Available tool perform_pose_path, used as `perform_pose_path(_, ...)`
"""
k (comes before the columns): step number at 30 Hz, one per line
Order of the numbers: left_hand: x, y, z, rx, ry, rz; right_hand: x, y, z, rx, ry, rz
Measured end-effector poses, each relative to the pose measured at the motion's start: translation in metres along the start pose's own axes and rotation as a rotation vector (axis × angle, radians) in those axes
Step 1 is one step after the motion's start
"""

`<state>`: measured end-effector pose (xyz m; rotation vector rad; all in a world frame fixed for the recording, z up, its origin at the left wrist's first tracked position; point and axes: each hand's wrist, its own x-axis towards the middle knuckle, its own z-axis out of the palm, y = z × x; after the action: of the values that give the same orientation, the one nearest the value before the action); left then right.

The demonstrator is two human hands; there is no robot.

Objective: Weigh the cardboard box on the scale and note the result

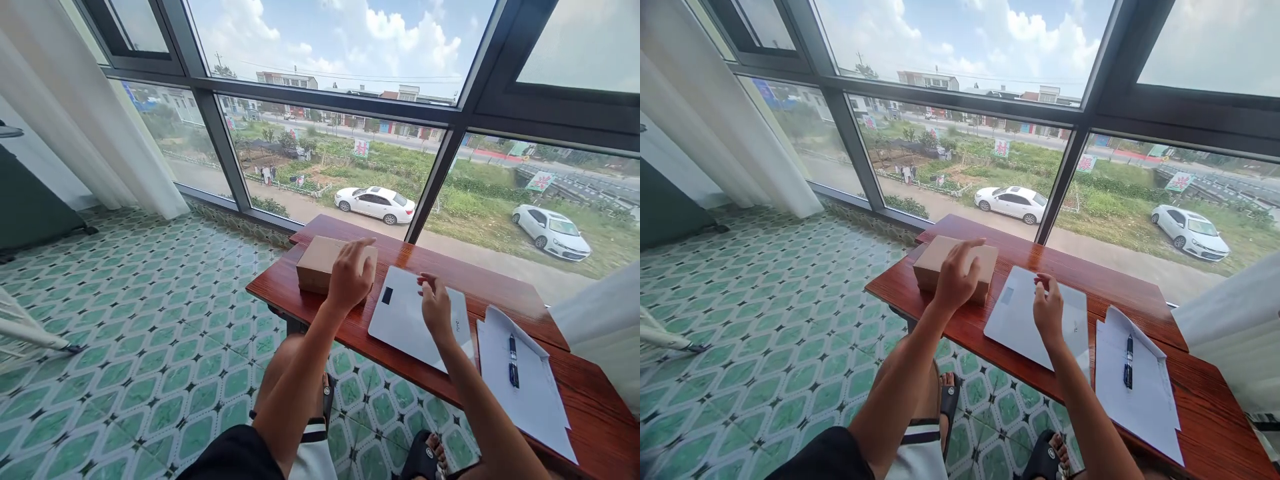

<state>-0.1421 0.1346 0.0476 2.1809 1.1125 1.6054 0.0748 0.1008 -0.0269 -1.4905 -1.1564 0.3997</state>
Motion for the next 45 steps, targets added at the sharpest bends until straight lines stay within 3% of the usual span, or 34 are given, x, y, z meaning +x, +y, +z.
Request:
perform_pose_path(3, -0.005, -0.039, -0.020, 0.134, 0.184, -0.172, -0.007, -0.013, 0.042, 0.027, -0.064, -0.005)
perform_pose_path(7, -0.017, -0.078, -0.031, 0.167, 0.292, -0.343, -0.015, -0.015, 0.083, 0.089, -0.144, 0.086)
perform_pose_path(13, -0.034, -0.110, -0.032, 0.088, 0.314, -0.560, -0.022, -0.014, 0.107, 0.002, -0.213, 0.153)
perform_pose_path(20, -0.034, -0.107, -0.037, 0.003, 0.188, -0.799, -0.027, -0.017, 0.112, -0.024, -0.258, 0.179)
perform_pose_path(45, -0.030, -0.101, -0.035, -0.012, 0.153, -0.897, -0.026, -0.035, 0.109, 0.068, -0.322, 0.115)
